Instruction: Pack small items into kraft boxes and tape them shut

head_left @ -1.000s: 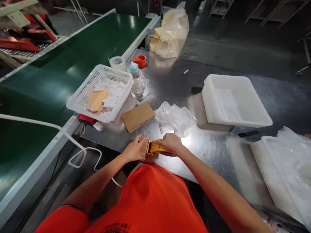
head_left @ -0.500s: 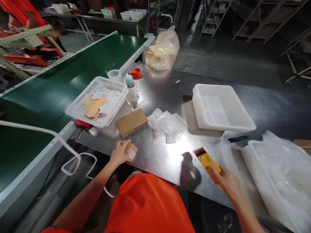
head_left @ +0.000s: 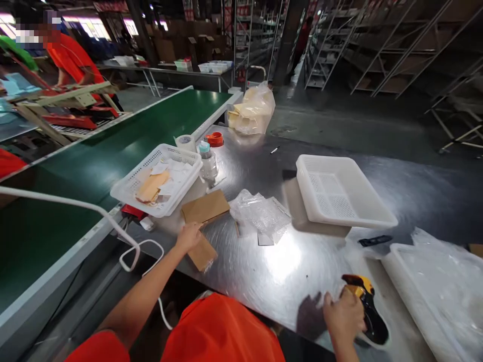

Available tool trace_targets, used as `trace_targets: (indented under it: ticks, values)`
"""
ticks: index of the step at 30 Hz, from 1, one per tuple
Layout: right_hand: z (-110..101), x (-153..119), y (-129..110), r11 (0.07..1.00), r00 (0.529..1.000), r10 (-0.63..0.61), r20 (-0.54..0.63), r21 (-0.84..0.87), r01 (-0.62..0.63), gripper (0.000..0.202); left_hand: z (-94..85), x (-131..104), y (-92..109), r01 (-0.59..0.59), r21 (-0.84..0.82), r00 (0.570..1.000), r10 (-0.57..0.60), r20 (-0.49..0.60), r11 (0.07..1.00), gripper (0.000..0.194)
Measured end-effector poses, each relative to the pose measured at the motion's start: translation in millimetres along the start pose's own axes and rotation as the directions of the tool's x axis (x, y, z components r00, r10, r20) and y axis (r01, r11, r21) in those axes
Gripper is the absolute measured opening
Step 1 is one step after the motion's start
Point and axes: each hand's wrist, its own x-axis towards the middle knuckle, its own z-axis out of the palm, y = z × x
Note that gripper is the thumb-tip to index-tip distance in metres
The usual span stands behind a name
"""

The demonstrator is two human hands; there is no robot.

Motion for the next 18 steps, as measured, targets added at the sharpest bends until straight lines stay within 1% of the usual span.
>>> trace_targets:
  ticks: [1,2,3,4,6,8,10,12,13,15,16,18]
  values:
    - [4.4,-9.0,-16.9,0.997,0.997,-0.075,0.035,0.021,0.074,0.06,8.4,-3.0,7.4,0.012,0.024,1.0,-0.012,0.0,1.0,0.056]
    - [9.2,-19.7,-34.3,0.989,0.987,-0.145,0.068,0.049,0.142,0.058,18.3,-7.1,14.5,0.039,0.054,0.999,-0.04,0.016,0.998,0.067]
    - [14.2,-31.3,-51.3,0.976,0.972,-0.209,0.109,0.081,0.201,0.057,29.2,-12.1,20.4,0.078,0.102,0.995,-0.083,0.053,0.992,0.08]
    - [19.3,-42.9,-66.9,0.964,0.954,-0.257,0.155,0.114,0.241,0.055,40.2,-17.5,24.5,0.107,0.146,0.989,-0.121,0.085,0.983,0.088]
    - [28.6,-62.3,-90.9,0.949,0.926,-0.3,0.231,0.171,0.265,0.054,59.3,-29.2,25.3,0.107,0.215,0.986,-0.131,0.1,0.971,0.087]
    - [35.7,-71.9,-101.7,0.939,0.911,-0.314,0.267,0.227,0.257,0.056,69.9,-41.2,14.4,0.026,0.248,0.994,-0.052,0.099,0.968,0.08]
    - [40.3,-70.6,-98.5,0.93,0.908,-0.318,0.272,0.278,0.242,0.06,69.8,-53.3,-7.0,-0.077,0.274,0.989,0.039,0.144,0.959,0.078]
    - [42.7,-62.0,-84.4,0.926,0.913,-0.302,0.275,0.313,0.212,0.065,61.1,-65.4,-34.6,-0.152,0.301,0.977,0.098,0.187,0.941,0.079]
    - [43.2,-56.8,-75.0,0.927,0.918,-0.285,0.276,0.323,0.19,0.066,54.9,-71.0,-48.5,-0.167,0.323,0.976,0.11,0.188,0.932,0.081]
    - [42.5,-48.2,-55.2,0.932,0.928,-0.247,0.278,0.329,0.149,0.064,42.8,-79.1,-71.5,-0.157,0.371,0.982,0.104,0.159,0.915,0.085]
    - [41.6,-45.7,-46.3,0.934,0.932,-0.235,0.275,0.329,0.138,0.063,37.8,-80.6,-78.8,-0.141,0.388,0.987,0.097,0.131,0.911,0.088]
    - [39.3,-45.3,-33.4,0.938,0.941,-0.219,0.259,0.32,0.131,0.059,31.2,-75.7,-82.0,-0.103,0.381,0.994,0.085,0.062,0.919,0.09]
